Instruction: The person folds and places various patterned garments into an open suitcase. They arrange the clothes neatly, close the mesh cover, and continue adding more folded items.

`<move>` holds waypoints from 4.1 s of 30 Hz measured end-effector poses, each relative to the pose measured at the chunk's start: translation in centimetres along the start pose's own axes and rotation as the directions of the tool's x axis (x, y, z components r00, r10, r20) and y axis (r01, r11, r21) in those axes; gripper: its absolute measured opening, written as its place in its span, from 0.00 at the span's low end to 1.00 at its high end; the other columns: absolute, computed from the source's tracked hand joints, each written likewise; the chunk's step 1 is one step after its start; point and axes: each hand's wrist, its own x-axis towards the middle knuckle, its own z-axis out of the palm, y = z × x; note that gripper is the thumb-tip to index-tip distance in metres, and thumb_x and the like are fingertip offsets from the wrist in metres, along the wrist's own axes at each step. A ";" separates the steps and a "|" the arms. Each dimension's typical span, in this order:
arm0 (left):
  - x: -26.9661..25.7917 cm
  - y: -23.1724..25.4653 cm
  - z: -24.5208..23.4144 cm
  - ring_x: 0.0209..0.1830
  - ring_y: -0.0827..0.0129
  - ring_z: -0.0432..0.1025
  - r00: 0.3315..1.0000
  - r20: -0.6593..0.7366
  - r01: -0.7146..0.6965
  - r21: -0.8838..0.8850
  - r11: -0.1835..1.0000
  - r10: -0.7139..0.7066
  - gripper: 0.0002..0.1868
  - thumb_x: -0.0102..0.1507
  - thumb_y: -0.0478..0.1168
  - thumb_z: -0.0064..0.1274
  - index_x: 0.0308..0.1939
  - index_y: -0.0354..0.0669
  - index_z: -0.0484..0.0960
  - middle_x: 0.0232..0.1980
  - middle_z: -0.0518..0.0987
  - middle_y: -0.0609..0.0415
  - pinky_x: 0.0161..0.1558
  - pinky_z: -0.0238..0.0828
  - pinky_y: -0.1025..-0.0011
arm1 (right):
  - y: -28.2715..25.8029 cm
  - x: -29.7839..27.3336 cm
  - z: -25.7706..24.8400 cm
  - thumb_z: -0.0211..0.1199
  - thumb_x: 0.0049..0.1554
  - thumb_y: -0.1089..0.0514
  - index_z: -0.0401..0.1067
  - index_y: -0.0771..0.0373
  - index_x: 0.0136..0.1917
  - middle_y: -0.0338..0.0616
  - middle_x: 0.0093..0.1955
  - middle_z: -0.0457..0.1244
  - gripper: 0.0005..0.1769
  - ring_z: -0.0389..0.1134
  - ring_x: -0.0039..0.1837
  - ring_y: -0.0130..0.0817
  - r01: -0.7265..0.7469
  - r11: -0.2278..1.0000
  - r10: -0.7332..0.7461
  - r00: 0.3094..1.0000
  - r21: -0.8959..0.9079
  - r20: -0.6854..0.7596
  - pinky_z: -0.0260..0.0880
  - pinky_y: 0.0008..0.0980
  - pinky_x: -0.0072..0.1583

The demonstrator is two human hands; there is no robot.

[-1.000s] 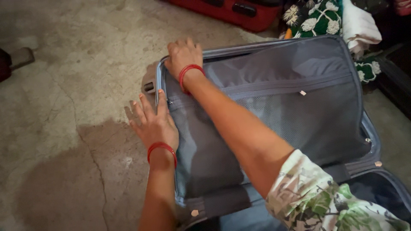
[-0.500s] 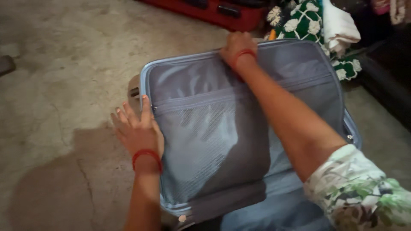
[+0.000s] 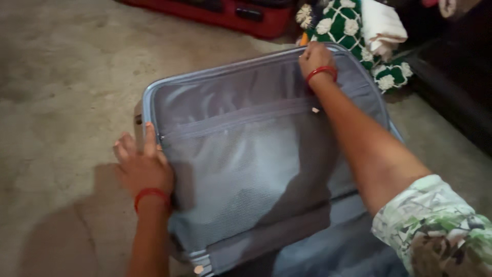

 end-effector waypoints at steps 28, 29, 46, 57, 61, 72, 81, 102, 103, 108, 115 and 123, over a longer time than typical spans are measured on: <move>0.2 23.3 0.5 0.81 0.39 0.37 0.931 0.193 -0.316 -0.003 0.949 0.311 0.49 0.60 0.80 0.34 0.79 0.62 0.56 0.83 0.47 0.49 0.69 0.30 0.27 | -2.7 -1.4 -1.9 0.67 0.55 0.50 0.77 0.56 0.42 0.47 0.46 0.70 0.09 0.71 0.52 0.50 -0.020 0.987 0.024 1.000 0.159 -0.020 0.69 0.51 0.52; 0.2 23.3 0.6 0.80 0.39 0.37 0.930 0.193 -0.317 -0.005 0.948 0.312 0.49 0.60 0.80 0.35 0.79 0.61 0.56 0.83 0.47 0.49 0.69 0.30 0.27 | -2.7 -1.1 -2.0 0.67 0.53 0.51 0.78 0.57 0.41 0.47 0.46 0.70 0.08 0.70 0.53 0.50 -0.005 0.992 0.008 1.000 0.124 -0.026 0.67 0.51 0.53; 0.0 22.9 1.7 0.81 0.40 0.37 0.927 0.196 -0.325 -0.016 0.946 0.321 0.49 0.60 0.80 0.32 0.79 0.61 0.56 0.83 0.48 0.49 0.69 0.29 0.28 | 7.3 2.6 -5.0 0.67 0.48 0.54 0.79 0.65 0.46 0.52 0.59 0.64 0.16 0.56 0.67 0.55 -0.203 0.976 0.208 0.976 -0.072 0.069 0.56 0.52 0.64; 0.4 22.8 1.9 0.81 0.41 0.38 0.930 0.226 -0.300 0.013 0.954 0.290 0.49 0.59 0.81 0.32 0.78 0.62 0.57 0.82 0.49 0.49 0.69 0.31 0.29 | 5.3 2.4 -6.9 0.62 0.53 0.61 0.76 0.64 0.49 0.55 0.49 0.68 0.10 0.69 0.55 0.52 0.140 0.983 -0.129 0.987 -0.118 0.096 0.66 0.50 0.58; 0.5 22.9 1.8 0.80 0.42 0.38 0.931 0.231 -0.294 0.014 0.956 0.283 0.49 0.59 0.81 0.32 0.78 0.63 0.57 0.82 0.50 0.49 0.69 0.30 0.29 | 5.7 2.4 -7.3 0.60 0.55 0.67 0.80 0.58 0.48 0.51 0.46 0.68 0.11 0.68 0.55 0.51 0.351 0.926 -0.344 0.936 -0.136 0.078 0.68 0.52 0.54; 0.4 22.9 1.9 0.81 0.43 0.37 0.932 0.240 -0.282 0.004 0.959 0.273 0.49 0.59 0.81 0.34 0.77 0.63 0.57 0.82 0.50 0.49 0.70 0.30 0.31 | 7.8 2.8 -9.1 0.61 0.54 0.59 0.80 0.52 0.40 0.35 0.48 0.66 0.07 0.65 0.60 0.36 0.705 0.594 -0.728 0.676 -0.386 0.116 0.66 0.36 0.55; 0.2 22.6 2.2 0.81 0.43 0.37 0.934 0.213 -0.296 0.003 0.955 0.288 0.49 0.59 0.81 0.33 0.78 0.62 0.57 0.82 0.51 0.49 0.70 0.29 0.30 | 7.9 2.4 -8.7 0.64 0.54 0.57 0.78 0.54 0.40 0.37 0.47 0.65 0.03 0.65 0.58 0.38 0.626 0.650 -0.678 0.734 -0.430 0.045 0.64 0.39 0.55; 0.9 32.4 3.4 0.83 0.37 0.35 0.783 0.074 -0.601 -0.168 0.781 0.618 0.39 0.67 0.67 0.33 0.81 0.63 0.54 0.85 0.43 0.48 0.69 0.28 0.24 | 9.2 -1.4 -5.0 0.65 0.54 0.67 0.70 0.62 0.44 0.54 0.46 0.65 0.06 0.68 0.52 0.56 0.119 0.887 -0.103 0.993 0.447 -0.060 0.68 0.47 0.53; 0.9 34.5 4.1 0.82 0.37 0.34 0.765 0.086 -0.620 -0.171 0.766 0.638 0.39 0.67 0.67 0.32 0.81 0.64 0.53 0.85 0.43 0.49 0.68 0.28 0.23 | 9.2 -1.4 -5.1 0.65 0.54 0.67 0.70 0.62 0.45 0.55 0.46 0.65 0.06 0.68 0.53 0.56 0.100 0.895 -0.089 0.995 0.436 -0.045 0.68 0.47 0.53; 1.3 38.5 6.2 0.81 0.42 0.33 0.771 0.269 -0.555 -0.158 0.816 0.577 0.39 0.65 0.70 0.30 0.79 0.68 0.51 0.84 0.42 0.53 0.68 0.29 0.25 | 8.6 -1.6 -5.1 0.63 0.54 0.66 0.70 0.61 0.45 0.53 0.47 0.66 0.05 0.69 0.53 0.54 0.045 0.871 -0.040 0.999 0.489 -0.022 0.69 0.46 0.53; 1.3 37.9 7.4 0.82 0.44 0.34 0.796 0.259 -0.536 -0.118 0.836 0.547 0.43 0.64 0.73 0.28 0.80 0.64 0.50 0.84 0.43 0.52 0.69 0.30 0.28 | 6.7 -2.0 -7.2 0.55 0.60 0.65 0.75 0.56 0.49 0.47 0.54 0.64 0.09 0.69 0.54 0.49 0.027 0.931 -0.039 0.999 0.364 0.026 0.69 0.45 0.54; 1.3 37.7 8.2 0.82 0.45 0.31 0.792 0.283 -0.525 -0.136 0.840 0.541 0.45 0.64 0.75 0.25 0.81 0.61 0.47 0.84 0.41 0.52 0.70 0.28 0.29 | 6.6 0.0 -7.7 0.58 0.53 0.63 0.75 0.62 0.43 0.41 0.55 0.62 0.06 0.65 0.64 0.42 0.468 0.860 -0.487 0.872 -0.202 -0.050 0.72 0.46 0.53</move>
